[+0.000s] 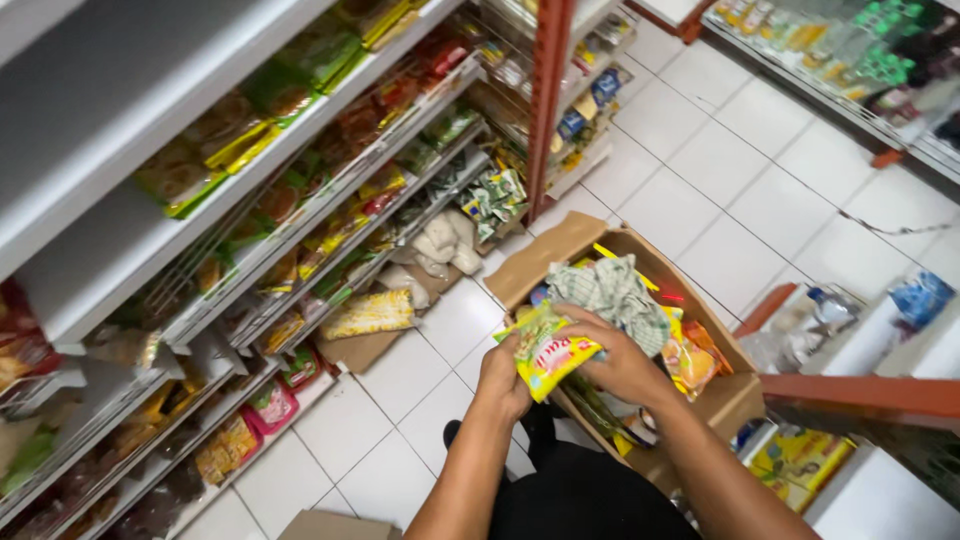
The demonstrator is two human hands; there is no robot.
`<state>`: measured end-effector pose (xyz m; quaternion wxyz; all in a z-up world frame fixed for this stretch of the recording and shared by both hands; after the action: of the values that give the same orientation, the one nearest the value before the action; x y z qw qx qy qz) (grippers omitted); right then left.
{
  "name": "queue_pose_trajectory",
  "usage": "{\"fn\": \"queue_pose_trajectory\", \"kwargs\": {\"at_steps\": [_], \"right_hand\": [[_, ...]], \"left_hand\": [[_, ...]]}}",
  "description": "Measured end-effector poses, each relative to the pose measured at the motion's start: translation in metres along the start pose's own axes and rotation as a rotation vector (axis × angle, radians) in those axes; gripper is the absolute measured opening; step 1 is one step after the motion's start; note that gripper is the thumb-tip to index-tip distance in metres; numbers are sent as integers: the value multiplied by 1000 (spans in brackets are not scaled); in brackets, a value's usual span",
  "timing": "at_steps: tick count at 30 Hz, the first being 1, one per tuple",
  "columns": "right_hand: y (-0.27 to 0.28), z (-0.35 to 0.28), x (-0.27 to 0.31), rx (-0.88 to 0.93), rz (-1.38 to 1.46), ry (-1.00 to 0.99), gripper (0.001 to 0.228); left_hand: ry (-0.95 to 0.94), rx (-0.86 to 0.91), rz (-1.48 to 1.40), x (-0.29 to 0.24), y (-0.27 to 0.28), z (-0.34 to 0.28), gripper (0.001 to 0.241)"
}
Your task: The person is stocking shelves with small packaged goods from a cardboard box, using a handheld scanner to scan barcodes and a cloth to wipe the shelves.
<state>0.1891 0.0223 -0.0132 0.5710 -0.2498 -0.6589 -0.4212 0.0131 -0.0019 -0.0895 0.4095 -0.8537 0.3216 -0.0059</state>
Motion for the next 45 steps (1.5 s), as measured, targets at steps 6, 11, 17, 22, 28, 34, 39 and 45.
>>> {"fn": "queue_pose_trajectory", "kwargs": {"at_steps": [6,11,17,22,28,34,39,45], "right_hand": [[9,3,-7,-245,338,-337,31],[16,-4,-22,-273,541,-361,30],[54,-45,-93,-642,-281,-343,37],[44,-96,-162,-516,-653,-518,81],[32,-96,-213,-411,-585,-686,81],[34,-102,-205,-398,-335,-742,62],[32,-114,-179,-187,-357,-913,61],[-23,-136,-81,30,-341,-785,51]], "left_hand": [[-501,-70,832,-35,-13,-34,69],[3,483,546,9,-31,-27,51],[-185,331,274,3,-16,-13,38],[-401,290,247,-48,-1,-43,44],[-461,306,104,-83,19,-61,41],[-504,218,54,-102,33,-93,42],[-553,232,39,-123,58,-116,40],[-541,234,74,-131,77,-125,41]]}}
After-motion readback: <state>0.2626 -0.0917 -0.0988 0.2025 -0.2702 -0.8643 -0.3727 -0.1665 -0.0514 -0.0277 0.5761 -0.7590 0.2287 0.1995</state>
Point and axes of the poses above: each hand's wrist, its own z-axis towards the middle knuckle, its own y-axis out of the back of the hand, x = y × z, the point moved 5 cm from there along z, towards the middle knuckle, and after that the axes turned 7 degrees about x, right-handed, at the moved point
